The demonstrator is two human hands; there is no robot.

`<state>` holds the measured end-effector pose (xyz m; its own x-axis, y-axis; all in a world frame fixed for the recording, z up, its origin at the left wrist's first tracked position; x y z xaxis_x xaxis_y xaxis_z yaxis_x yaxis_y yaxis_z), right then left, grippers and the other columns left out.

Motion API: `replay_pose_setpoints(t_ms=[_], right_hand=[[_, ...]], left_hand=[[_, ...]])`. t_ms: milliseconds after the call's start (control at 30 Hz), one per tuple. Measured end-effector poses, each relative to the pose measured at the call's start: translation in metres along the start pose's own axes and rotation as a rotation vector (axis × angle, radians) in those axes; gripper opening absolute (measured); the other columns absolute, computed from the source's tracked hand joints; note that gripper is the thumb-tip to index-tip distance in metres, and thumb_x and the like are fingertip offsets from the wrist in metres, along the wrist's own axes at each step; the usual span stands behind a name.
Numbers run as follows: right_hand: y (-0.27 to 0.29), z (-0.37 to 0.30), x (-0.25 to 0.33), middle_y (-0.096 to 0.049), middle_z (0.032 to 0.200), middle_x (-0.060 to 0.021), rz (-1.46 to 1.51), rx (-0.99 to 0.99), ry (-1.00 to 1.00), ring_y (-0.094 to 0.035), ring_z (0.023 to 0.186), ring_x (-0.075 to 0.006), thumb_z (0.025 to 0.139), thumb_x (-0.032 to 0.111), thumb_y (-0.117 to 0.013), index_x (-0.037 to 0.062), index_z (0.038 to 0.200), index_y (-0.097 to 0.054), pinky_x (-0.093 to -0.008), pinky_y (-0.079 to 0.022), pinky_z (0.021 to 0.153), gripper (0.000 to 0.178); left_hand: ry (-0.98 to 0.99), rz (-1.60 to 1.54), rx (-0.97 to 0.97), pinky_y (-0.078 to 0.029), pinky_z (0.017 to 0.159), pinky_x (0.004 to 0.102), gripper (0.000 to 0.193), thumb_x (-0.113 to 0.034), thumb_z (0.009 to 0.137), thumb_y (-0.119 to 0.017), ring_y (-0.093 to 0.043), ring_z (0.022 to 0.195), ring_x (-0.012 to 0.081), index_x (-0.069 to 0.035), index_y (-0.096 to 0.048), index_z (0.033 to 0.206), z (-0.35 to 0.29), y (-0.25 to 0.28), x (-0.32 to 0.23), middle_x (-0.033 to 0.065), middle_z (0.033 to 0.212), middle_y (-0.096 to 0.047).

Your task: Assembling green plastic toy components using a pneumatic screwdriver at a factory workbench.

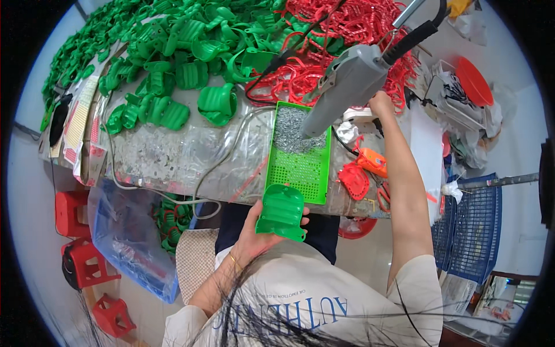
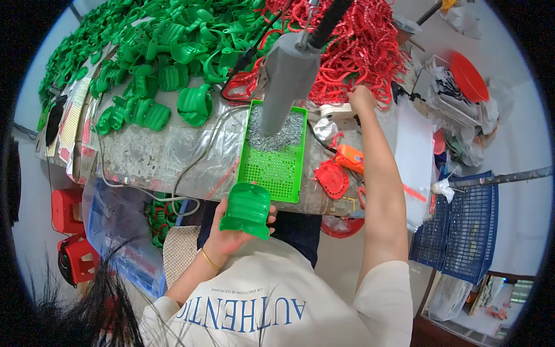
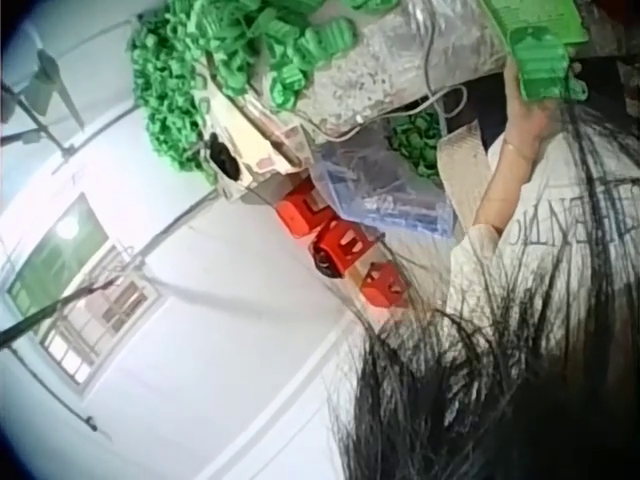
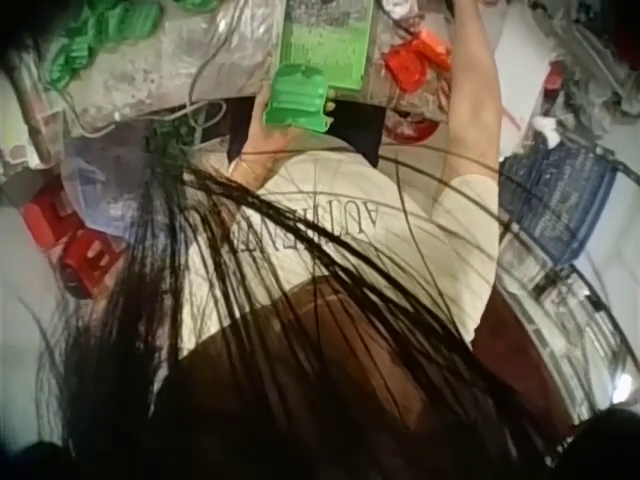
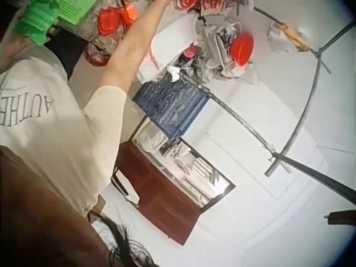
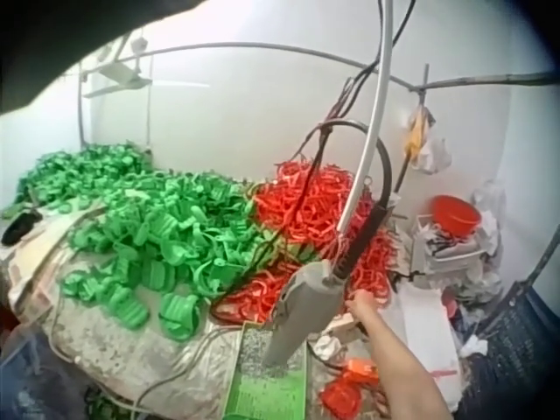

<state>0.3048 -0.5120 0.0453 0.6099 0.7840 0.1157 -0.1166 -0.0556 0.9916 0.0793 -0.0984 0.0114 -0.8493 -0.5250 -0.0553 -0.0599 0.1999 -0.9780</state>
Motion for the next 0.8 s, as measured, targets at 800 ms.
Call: replay_pose_setpoints(t_ms=[800], right_hand=[[0.149,-0.181,0.043,-0.063,0.087,-0.0003,1.063,-0.058,0.320,-0.054,0.080,-0.0060,0.084,0.010,-0.064,0.0052,0.101,-0.069,-0.0208,-0.042,0.068,0.018]], left_hand=[[0.073,0.041,0.047,-0.039,0.100,0.0511,0.072,-0.053,0.089,-0.050,-0.047,0.122,0.0369,-0.004,-0.033,0.140,0.011,-0.006,0.005,0.0252,0.135,-0.044]])
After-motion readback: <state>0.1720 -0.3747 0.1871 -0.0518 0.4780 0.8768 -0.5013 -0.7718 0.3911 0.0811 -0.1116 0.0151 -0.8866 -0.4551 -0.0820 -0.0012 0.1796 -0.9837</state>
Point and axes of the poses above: each hand's wrist, its own z-axis towards the middle knuckle, its own y-axis out of the back of the hand, x = y × z, the point moved 10 cm from there along z, towards the middle knuckle
